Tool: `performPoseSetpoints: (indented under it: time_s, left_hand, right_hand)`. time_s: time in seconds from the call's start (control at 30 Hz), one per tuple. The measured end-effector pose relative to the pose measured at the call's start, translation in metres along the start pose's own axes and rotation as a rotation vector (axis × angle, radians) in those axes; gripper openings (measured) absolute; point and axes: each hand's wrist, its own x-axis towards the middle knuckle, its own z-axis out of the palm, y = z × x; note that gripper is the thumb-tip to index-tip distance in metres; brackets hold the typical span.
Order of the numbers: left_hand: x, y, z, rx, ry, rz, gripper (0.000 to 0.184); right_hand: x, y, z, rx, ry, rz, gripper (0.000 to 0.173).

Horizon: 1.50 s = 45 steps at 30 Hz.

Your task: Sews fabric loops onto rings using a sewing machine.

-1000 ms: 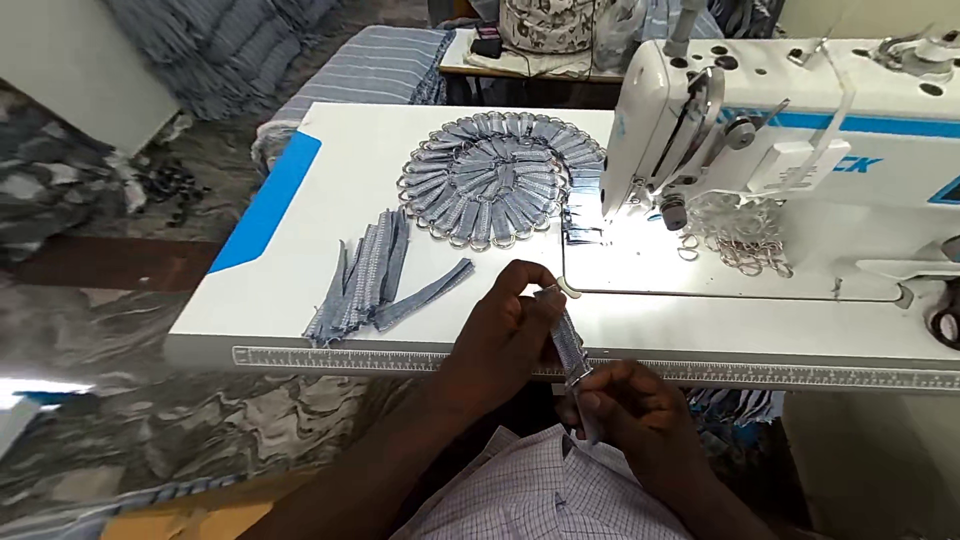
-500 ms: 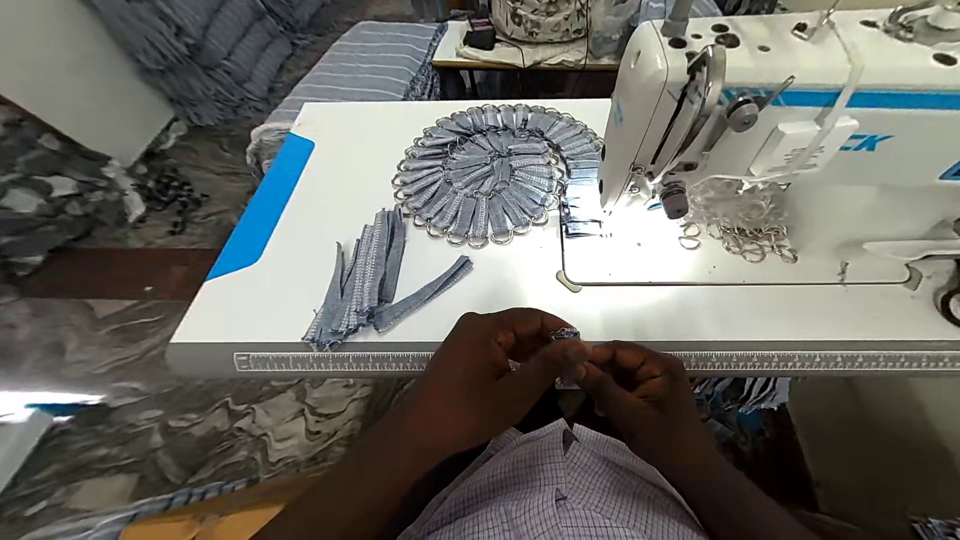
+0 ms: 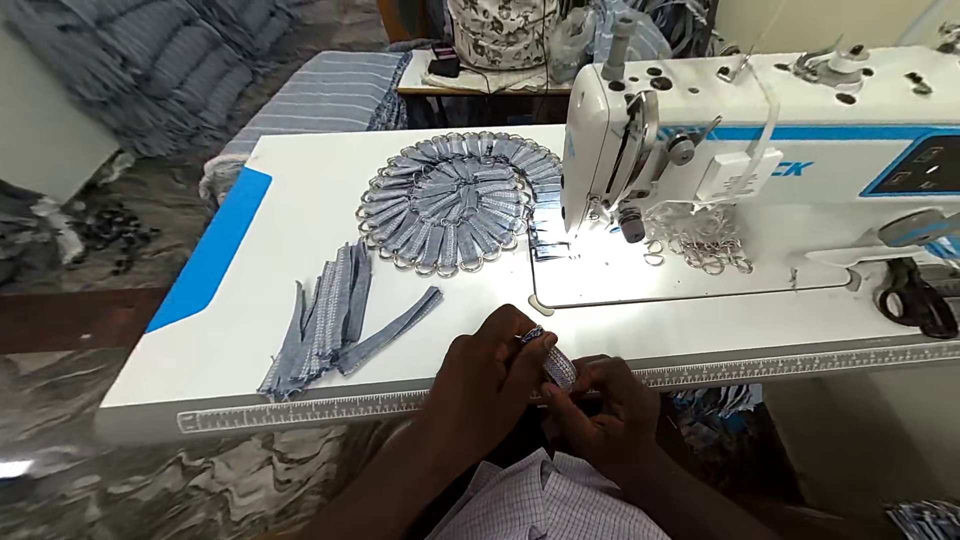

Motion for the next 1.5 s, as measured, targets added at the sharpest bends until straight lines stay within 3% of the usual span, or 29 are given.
performPoseSetpoints:
  time_s: [0.1, 0.2, 0.33, 0.43, 0.5, 0.57, 0.83, 0.93, 1.03, 1.1, 1.17, 1.23, 1.3, 1.5]
  left_hand:
    - [0.014, -0.001, 0.007, -0.213, 0.002, -0.127, 0.017]
    - [0.037, -0.014, 0.013, -0.310, -0.006, -0.250, 0.019]
    - [0.084, -0.065, 0.025, 0.320, -0.012, -0.040, 0.026]
    - [0.106, -0.078, 0.034, 0.560, -0.016, 0.223, 0.021]
    - [0.109, -0.076, 0.036, 0.618, -0.094, 0.417, 0.023]
    - [0.105, -0.075, 0.039, 0.669, -0.181, 0.490, 0.024]
    - [0.110, -0.081, 0.052, 0.783, -0.102, 0.313, 0.044]
    - [0.109, -0.080, 0.053, 0.767, -0.099, 0.268, 0.047]
    - [0.110, -0.082, 0.054, 0.765, -0.091, 0.267, 0.049]
    - [0.112, -0.082, 0.054, 0.758, -0.140, 0.258, 0.051]
    - [0.115, -0.082, 0.054, 0.723, -0.202, 0.234, 0.054]
    - [0.117, -0.080, 0.053, 0.700, -0.248, 0.188, 0.056]
    - [0.117, -0.079, 0.054, 0.695, -0.249, 0.179, 0.056]
    - [0.115, -0.079, 0.054, 0.684, -0.245, 0.206, 0.055]
  right_hand:
    - [0.006, 0.010, -0.009, -0.188, 0.017, -0.155, 0.017]
    - [0.038, 0.031, -0.034, -0.349, -0.189, -0.195, 0.020]
    - [0.107, 0.088, -0.064, -0.491, -0.550, -0.170, 0.029]
    - [0.131, 0.115, -0.064, -0.478, -0.632, -0.093, 0.032]
    - [0.134, 0.120, -0.063, -0.468, -0.620, -0.077, 0.032]
    - [0.132, 0.120, -0.062, -0.462, -0.596, -0.070, 0.030]
    - [0.141, 0.136, -0.054, -0.571, -0.484, -0.085, 0.028]
    - [0.136, 0.120, -0.062, -0.577, -0.459, -0.037, 0.030]
    - [0.118, 0.084, -0.103, -0.554, -0.212, 0.024, 0.025]
    - [0.102, 0.077, -0.156, -0.721, 0.024, -0.022, 0.026]
    - [0.083, 0.095, -0.224, -0.970, 0.144, 0.035, 0.030]
    - [0.065, 0.124, -0.270, -1.105, 0.125, 0.099, 0.032]
    - [0.060, 0.131, -0.274, -1.141, 0.047, 0.072, 0.031]
    - [0.059, 0.136, -0.271, -1.145, 0.073, 0.010, 0.029]
